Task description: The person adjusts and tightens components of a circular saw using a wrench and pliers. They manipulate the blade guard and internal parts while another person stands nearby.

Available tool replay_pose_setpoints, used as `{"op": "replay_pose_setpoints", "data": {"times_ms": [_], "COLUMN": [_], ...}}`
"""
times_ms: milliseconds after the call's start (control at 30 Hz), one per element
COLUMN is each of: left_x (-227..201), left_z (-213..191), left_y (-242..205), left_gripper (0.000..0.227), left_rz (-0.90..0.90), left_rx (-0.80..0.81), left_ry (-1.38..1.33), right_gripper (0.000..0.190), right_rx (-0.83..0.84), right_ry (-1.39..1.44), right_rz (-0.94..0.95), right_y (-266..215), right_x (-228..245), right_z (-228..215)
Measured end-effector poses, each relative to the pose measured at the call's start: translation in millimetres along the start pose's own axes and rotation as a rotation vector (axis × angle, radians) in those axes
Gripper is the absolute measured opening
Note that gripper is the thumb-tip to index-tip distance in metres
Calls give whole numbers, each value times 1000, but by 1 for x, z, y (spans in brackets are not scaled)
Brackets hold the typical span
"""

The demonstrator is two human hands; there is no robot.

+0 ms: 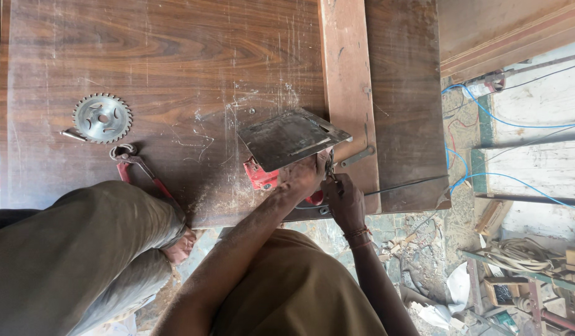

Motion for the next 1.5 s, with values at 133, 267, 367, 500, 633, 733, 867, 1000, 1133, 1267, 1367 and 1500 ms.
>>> {"op": "replay_pose_setpoints", "data": {"times_ms": [133,267,367,500,633,733,867,1000,1133,1267,1367,1500], "left_x": [5,11,12,8,3,3,4,6,1,-1,0,5], "left_z": [0,7,7,4,-4,-9,-10,-16,-20,-21,-26,-29], "left_y": [11,11,15,18,15,13,11,9,18,21,23,25], "left_gripper": [39,34,30,29,30,31,30,30,27,24,24,24], "left_rz": [52,44,108,170,221,280,342,348,351,326,323,408], "left_rx": [-34,204,203,220,237,164,66,42,75,133,137,69], "left_ry": [-23,-206,-151,-58,12,32,-8,8,50,-5,-1,-26], "right_gripper": [28,27,25,33,44,45,40,41,42,42,45,44], "right_rx": [12,57,138,180,198,221,199,192,180,159,229,225], "right_ry": [104,193,327,464,661,796,812,811,797,816,999,948], "right_rz": [30,77,155,257,353,386,329,404,445,496,637,655], "right_y": [4,3,3,2,2,2,0,-2,4,4,10,13], "right_x": [-2,-5,-4,3,8,6,3,7,9,-4,-11,-17], "right_z": [-3,-14,-17,-12,-8,-6,-7,0,0,1,6,7]}}
Point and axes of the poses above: each hand's wrist, its own y-axis towards the middle knuckle, its own z-axis out of the palm, x = y × z, the point moved 3 cm from there along y, towards the middle knuckle, and after that the axes turned 6 degrees about y, right-handed, at the moved point
